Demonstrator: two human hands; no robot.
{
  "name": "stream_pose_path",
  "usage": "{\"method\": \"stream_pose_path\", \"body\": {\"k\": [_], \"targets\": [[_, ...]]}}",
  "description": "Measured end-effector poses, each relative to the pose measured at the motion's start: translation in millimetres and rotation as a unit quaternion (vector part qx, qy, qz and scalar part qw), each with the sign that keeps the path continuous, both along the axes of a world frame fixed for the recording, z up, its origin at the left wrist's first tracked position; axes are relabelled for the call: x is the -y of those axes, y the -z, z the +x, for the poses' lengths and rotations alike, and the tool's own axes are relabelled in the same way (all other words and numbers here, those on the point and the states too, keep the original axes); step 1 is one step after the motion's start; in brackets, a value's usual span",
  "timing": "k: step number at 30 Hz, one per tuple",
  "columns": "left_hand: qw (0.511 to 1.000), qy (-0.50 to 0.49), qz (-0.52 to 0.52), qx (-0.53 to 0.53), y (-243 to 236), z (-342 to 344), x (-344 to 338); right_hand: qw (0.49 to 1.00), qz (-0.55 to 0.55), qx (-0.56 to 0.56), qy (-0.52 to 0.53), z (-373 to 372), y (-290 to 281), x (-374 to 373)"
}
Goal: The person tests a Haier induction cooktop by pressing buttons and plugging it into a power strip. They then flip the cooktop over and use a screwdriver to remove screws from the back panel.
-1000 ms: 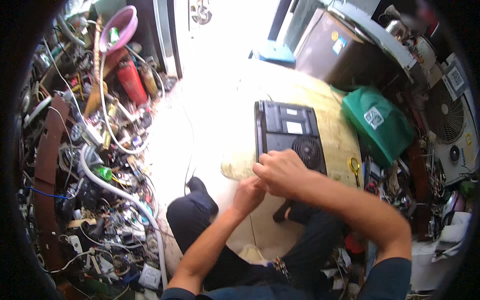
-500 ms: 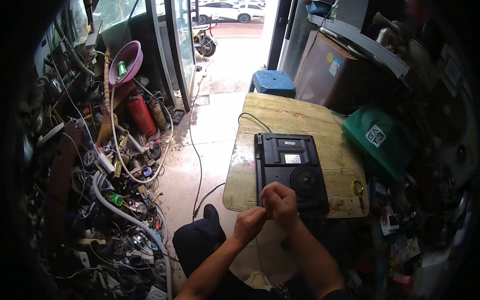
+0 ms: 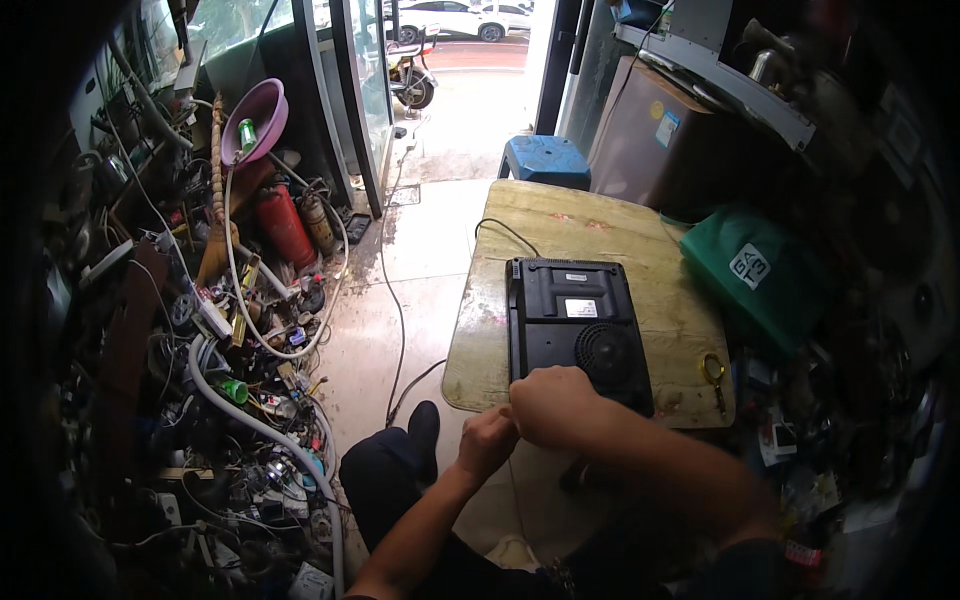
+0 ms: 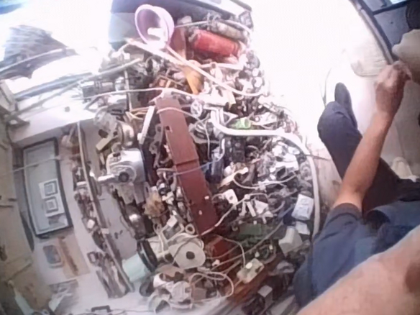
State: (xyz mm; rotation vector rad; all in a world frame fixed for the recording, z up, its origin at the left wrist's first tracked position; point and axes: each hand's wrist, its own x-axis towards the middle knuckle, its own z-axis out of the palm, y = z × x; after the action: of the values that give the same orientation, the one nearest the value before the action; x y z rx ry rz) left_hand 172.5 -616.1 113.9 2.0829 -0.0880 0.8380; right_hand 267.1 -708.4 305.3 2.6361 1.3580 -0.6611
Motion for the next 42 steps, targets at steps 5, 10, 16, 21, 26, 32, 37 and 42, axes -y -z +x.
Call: {"method": "stream_pose_path", "body": {"k": [5, 10, 16, 21, 26, 32, 37, 42], "targets": [[0.947, -0.114, -0.171, -0.246, 41.0, -6.5, 6.3, 0.986, -0.103, -0.117, 0.053, 15.7, -12.9, -10.4], [0.700, 0.116, -0.589, -0.386, 53.0, -5.0, 24.3, 0.962, -0.188, -0.158, 0.117, 33.0, -0.8, -10.0], [0.640, 0.131, -0.671, -0.351, 49.9, 0.0, 31.8, 0.962, -0.193, -0.108, 0.159, 19.3, -12.9, -19.1], [0.656, 0.123, -0.675, -0.313, 51.8, 7.0, 37.1, 0.936, -0.253, 0.028, -0.244, 28.4, -3.5, -5.1], [0.677, 0.112, -0.648, -0.329, 58.3, 8.6, 35.8, 0.898, -0.168, 0.065, -0.402, 27.7, -2.3, 3.0], [0.697, 0.124, -0.627, -0.325, 58.3, 6.6, 33.1, 0.978, -0.157, -0.114, 0.083, 23.0, -5.0, -2.1], [0.702, 0.120, -0.620, -0.329, 59.7, 7.7, 38.0, 0.971, -0.228, -0.012, -0.075, 11.1, 3.2, 1.0], [0.712, 0.111, -0.602, -0.345, 60.7, 4.9, 31.6, 0.911, -0.194, 0.077, -0.357, -0.6, 10.8, 0.3]]}}
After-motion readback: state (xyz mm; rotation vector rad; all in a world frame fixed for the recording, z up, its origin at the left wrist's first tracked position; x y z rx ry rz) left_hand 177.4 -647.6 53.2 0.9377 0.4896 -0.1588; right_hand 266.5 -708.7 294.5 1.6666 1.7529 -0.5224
